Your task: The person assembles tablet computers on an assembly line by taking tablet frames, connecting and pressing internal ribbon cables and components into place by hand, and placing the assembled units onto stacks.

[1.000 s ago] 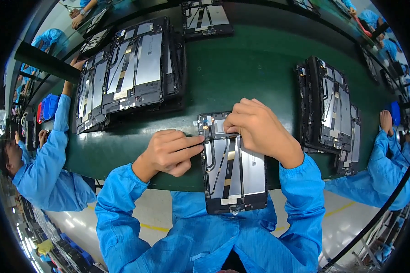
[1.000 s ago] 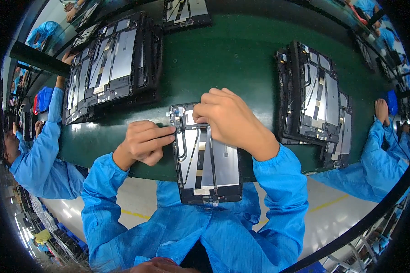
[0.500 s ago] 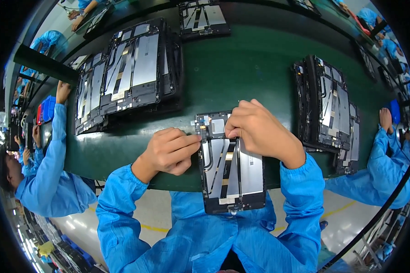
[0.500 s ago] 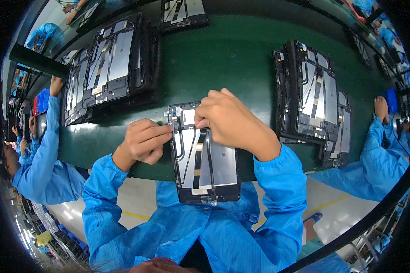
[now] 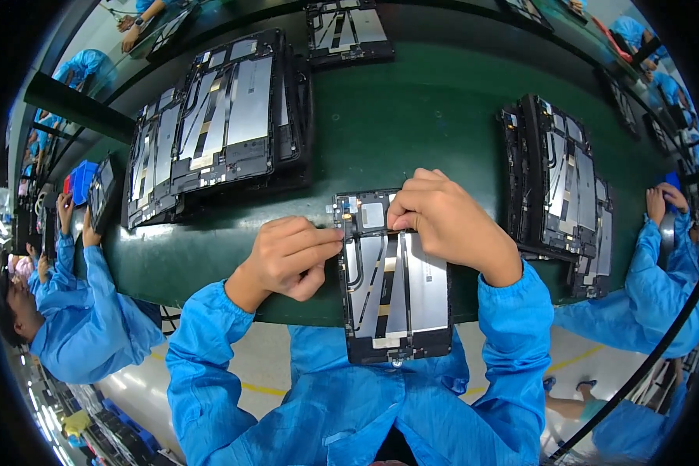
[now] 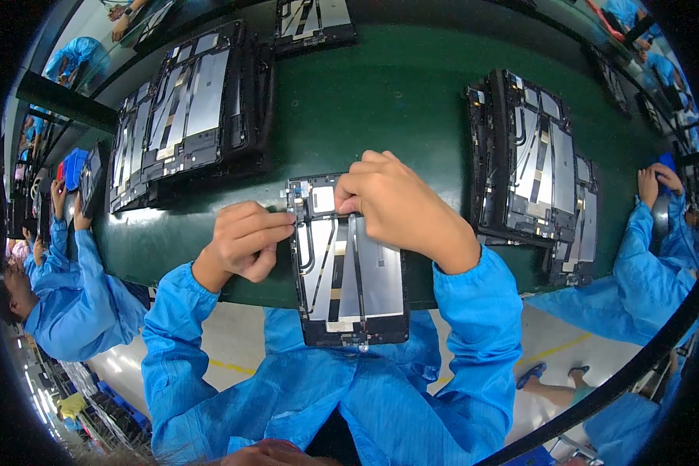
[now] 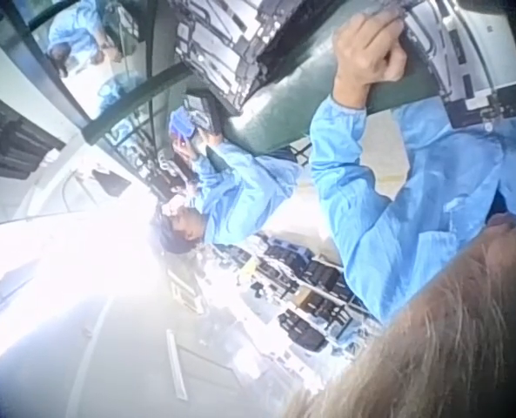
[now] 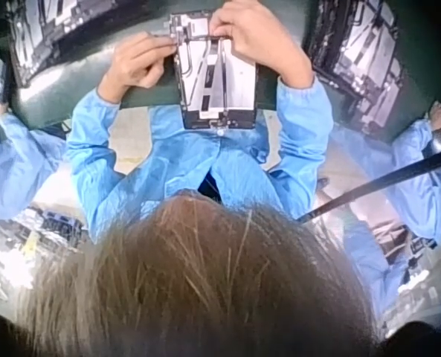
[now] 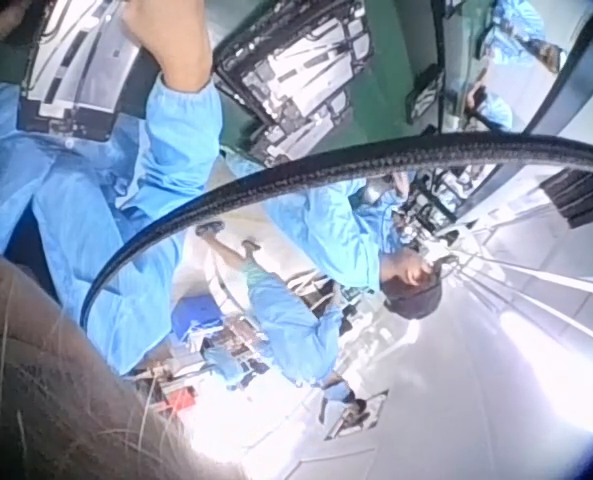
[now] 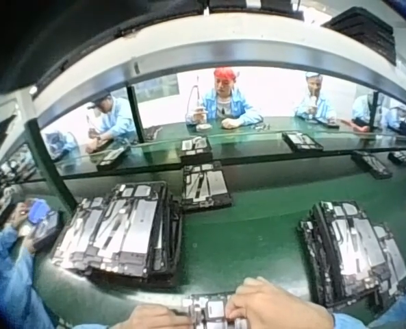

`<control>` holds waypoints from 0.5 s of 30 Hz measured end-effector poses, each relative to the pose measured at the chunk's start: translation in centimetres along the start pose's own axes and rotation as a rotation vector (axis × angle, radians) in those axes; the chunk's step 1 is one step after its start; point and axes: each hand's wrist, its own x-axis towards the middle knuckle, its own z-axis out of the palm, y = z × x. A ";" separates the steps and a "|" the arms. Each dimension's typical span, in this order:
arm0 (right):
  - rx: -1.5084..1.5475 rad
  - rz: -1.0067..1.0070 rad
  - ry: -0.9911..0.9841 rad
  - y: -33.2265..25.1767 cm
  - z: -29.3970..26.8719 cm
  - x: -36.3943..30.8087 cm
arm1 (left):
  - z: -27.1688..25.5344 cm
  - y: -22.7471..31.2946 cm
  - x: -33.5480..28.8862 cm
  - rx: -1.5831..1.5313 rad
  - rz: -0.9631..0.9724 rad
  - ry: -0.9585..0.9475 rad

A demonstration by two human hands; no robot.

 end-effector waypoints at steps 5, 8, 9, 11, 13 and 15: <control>-0.058 -0.013 -0.035 -0.4 -0.1 -0.2 | 0.1 0.1 0.0 -0.007 -0.009 0.006; -0.077 -0.003 -0.052 -0.4 0.0 -0.3 | 0.2 0.4 0.2 -0.005 -0.039 0.006; -0.075 0.004 -0.060 -0.4 -0.1 -0.3 | 0.2 0.5 0.3 -0.012 -0.051 0.008; -0.072 0.012 -0.068 -0.5 -0.3 -0.5 | 0.2 0.8 0.4 -0.019 -0.065 0.010; -0.036 -0.009 -0.110 -0.6 -0.4 -0.6 | 0.2 1.1 0.5 -0.013 -0.090 0.003; -0.039 0.000 -0.121 -0.8 -0.5 -0.6 | 0.2 1.2 0.6 -0.016 -0.096 -0.001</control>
